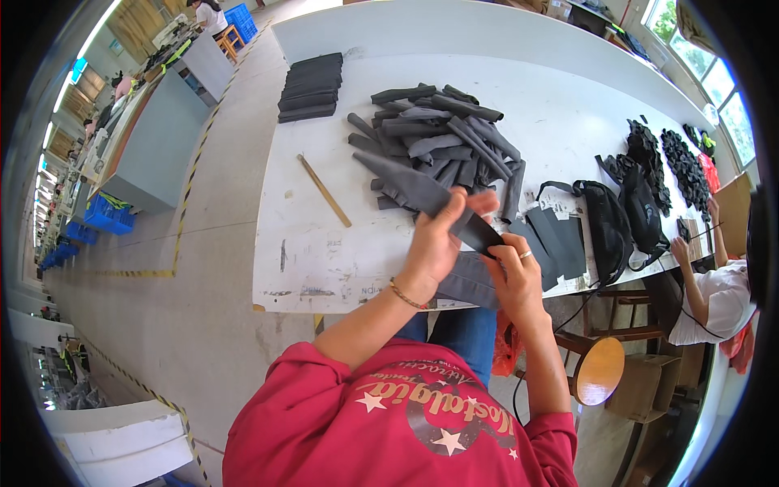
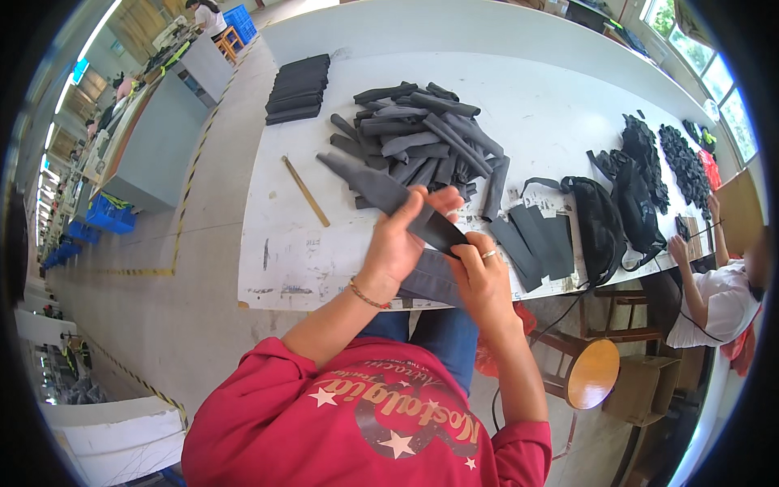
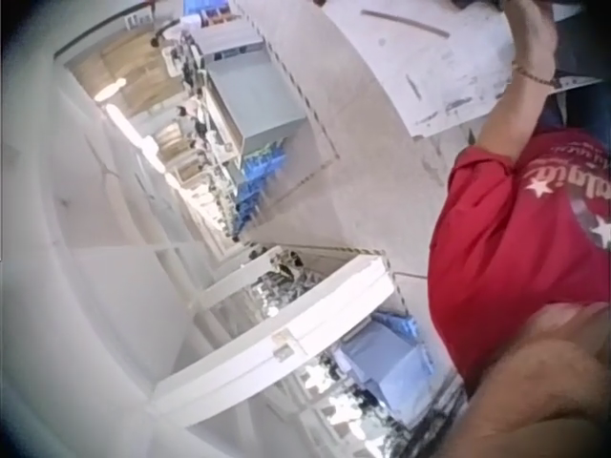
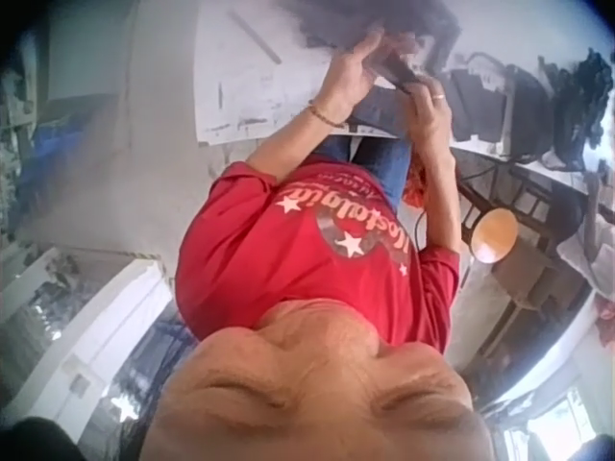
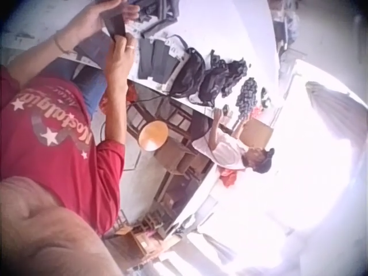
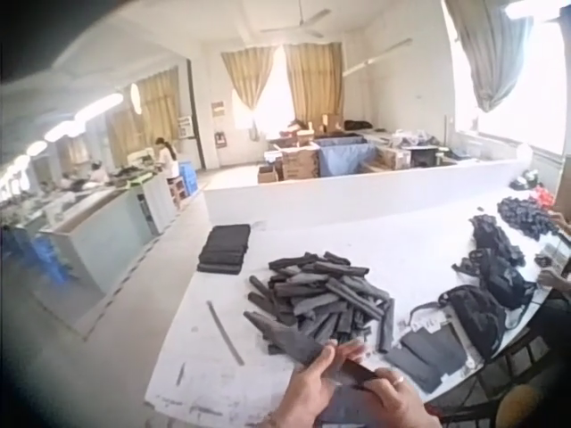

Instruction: The recorder folds and stacks grey foam or fabric material pieces on a table in a workshop setting.

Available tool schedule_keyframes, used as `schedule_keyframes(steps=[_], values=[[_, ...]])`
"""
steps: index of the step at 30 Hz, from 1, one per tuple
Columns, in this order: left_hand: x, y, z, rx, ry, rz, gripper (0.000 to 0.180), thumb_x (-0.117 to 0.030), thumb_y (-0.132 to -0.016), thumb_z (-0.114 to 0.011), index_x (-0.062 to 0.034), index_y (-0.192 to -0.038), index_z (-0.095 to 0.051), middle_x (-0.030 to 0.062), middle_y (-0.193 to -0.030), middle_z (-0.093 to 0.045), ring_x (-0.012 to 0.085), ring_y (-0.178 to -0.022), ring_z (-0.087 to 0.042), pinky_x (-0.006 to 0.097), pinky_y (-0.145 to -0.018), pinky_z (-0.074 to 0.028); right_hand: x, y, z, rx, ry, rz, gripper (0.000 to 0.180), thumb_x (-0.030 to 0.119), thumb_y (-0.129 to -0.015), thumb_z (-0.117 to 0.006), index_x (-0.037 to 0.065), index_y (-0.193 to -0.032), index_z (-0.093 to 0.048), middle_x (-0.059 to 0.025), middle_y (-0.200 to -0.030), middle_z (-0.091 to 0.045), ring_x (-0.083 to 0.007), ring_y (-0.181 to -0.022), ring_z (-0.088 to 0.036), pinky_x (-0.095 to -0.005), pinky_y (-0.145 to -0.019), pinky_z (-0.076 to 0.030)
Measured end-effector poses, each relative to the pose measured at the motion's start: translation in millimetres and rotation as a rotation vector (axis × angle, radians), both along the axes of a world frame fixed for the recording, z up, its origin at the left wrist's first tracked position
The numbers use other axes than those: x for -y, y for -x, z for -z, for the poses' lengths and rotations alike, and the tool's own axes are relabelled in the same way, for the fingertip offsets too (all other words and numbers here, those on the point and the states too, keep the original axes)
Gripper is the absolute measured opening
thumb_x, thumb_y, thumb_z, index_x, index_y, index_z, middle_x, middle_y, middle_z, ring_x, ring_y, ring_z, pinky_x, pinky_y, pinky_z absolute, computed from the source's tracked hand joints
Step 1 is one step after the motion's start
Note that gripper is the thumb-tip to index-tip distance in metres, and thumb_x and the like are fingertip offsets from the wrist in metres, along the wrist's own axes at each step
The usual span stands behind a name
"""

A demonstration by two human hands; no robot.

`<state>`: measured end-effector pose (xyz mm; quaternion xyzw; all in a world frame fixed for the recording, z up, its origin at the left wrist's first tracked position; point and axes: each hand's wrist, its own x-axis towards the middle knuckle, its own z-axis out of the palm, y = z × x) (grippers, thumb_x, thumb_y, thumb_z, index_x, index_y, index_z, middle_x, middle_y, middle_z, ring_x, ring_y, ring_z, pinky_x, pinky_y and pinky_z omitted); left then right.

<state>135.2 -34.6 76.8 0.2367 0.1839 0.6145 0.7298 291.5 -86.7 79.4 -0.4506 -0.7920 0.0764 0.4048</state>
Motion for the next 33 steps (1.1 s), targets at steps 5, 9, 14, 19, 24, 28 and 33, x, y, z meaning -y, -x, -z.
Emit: schedule_keyframes(steps=[5, 9, 14, 19, 24, 28, 33], values=[[-10, 19, -20, 0.054, -0.019, -0.083, 0.027, -0.026, -0.1, -0.056, -0.0029, -0.112, -0.059, 0.0163, -0.097, -0.069, 0.0286, -0.091, -0.068, 0.045, -0.091, -0.054, -2, -5, -17, 0.026, -0.11, -0.021, 0.021, 0.0, -0.077, -0.074, 0.001, -0.091, -0.059, -0.0127, -0.096, -0.058, -0.0315, -0.076, -0.061, -0.0403, -0.062, -0.05], [-9, 4, -17, 0.09, -0.093, -0.107, 0.03, -0.031, -0.101, -0.052, -0.0018, -0.105, -0.06, 0.0119, -0.086, -0.067, 0.0261, -0.085, -0.068, 0.045, -0.093, -0.052, -8, 0, -19, -0.027, -0.128, -0.037, 0.017, -0.002, -0.078, -0.073, 0.0, -0.088, -0.06, -0.0139, -0.096, -0.06, -0.0319, -0.075, -0.062, -0.0377, -0.063, -0.05], [8, -11, -10, 0.115, -0.025, -0.077, 0.032, -0.034, -0.102, -0.049, -0.0041, -0.102, -0.06, 0.0084, -0.079, -0.065, 0.0256, -0.092, -0.067, 0.039, -0.094, -0.05, -16, 17, -22, -0.018, -0.214, -0.086, 0.017, -0.003, -0.076, -0.073, 0.001, -0.086, -0.06, -0.0126, -0.092, -0.061, -0.0307, -0.072, -0.061, -0.0382, -0.061, -0.05], [14, -15, -6, 0.151, -0.029, -0.054, 0.032, -0.036, -0.103, -0.046, -0.0065, -0.104, -0.058, 0.0069, -0.083, -0.064, 0.0252, -0.109, -0.061, 0.041, -0.102, -0.045, -20, 18, -17, 0.011, -0.21, -0.1, 0.022, -0.003, -0.072, -0.075, 0.001, -0.088, -0.06, -0.0126, -0.095, -0.06, -0.0313, -0.079, -0.063, -0.0394, -0.064, -0.053], [17, -17, -2, 0.194, -0.072, 0.007, 0.034, -0.035, -0.103, -0.046, -0.0045, -0.1, -0.059, 0.0097, -0.094, -0.065, 0.0261, -0.118, -0.056, 0.04, -0.104, -0.043, -24, 23, -17, 0.009, -0.245, -0.119, 0.021, -0.003, -0.072, -0.074, 0.0, -0.088, -0.061, -0.0134, -0.097, -0.061, -0.0337, -0.083, -0.064, -0.0401, -0.07, -0.054], [19, -18, 0, 0.205, -0.014, 0.011, 0.034, -0.035, -0.103, -0.046, -0.0039, -0.101, -0.06, 0.0107, -0.101, -0.066, 0.0259, -0.12, -0.054, 0.04, -0.106, -0.041, -27, 24, -14, -0.006, -0.267, -0.125, 0.021, -0.003, -0.071, -0.074, 0.001, -0.087, -0.061, -0.0128, -0.096, -0.06, -0.0341, -0.087, -0.065, -0.0402, -0.074, -0.054], [16, -17, 8, 0.255, 0.007, 0.07, 0.033, -0.035, -0.103, -0.047, -0.0063, -0.102, -0.062, 0.0144, -0.125, -0.062, 0.0246, -0.126, -0.05, 0.037, -0.107, -0.039, -30, 28, -15, -0.018, -0.243, -0.138, 0.021, -0.004, -0.07, -0.074, 0.0, -0.086, -0.062, -0.0119, -0.094, -0.062, -0.0318, -0.082, -0.065, -0.0385, -0.07, -0.054]])
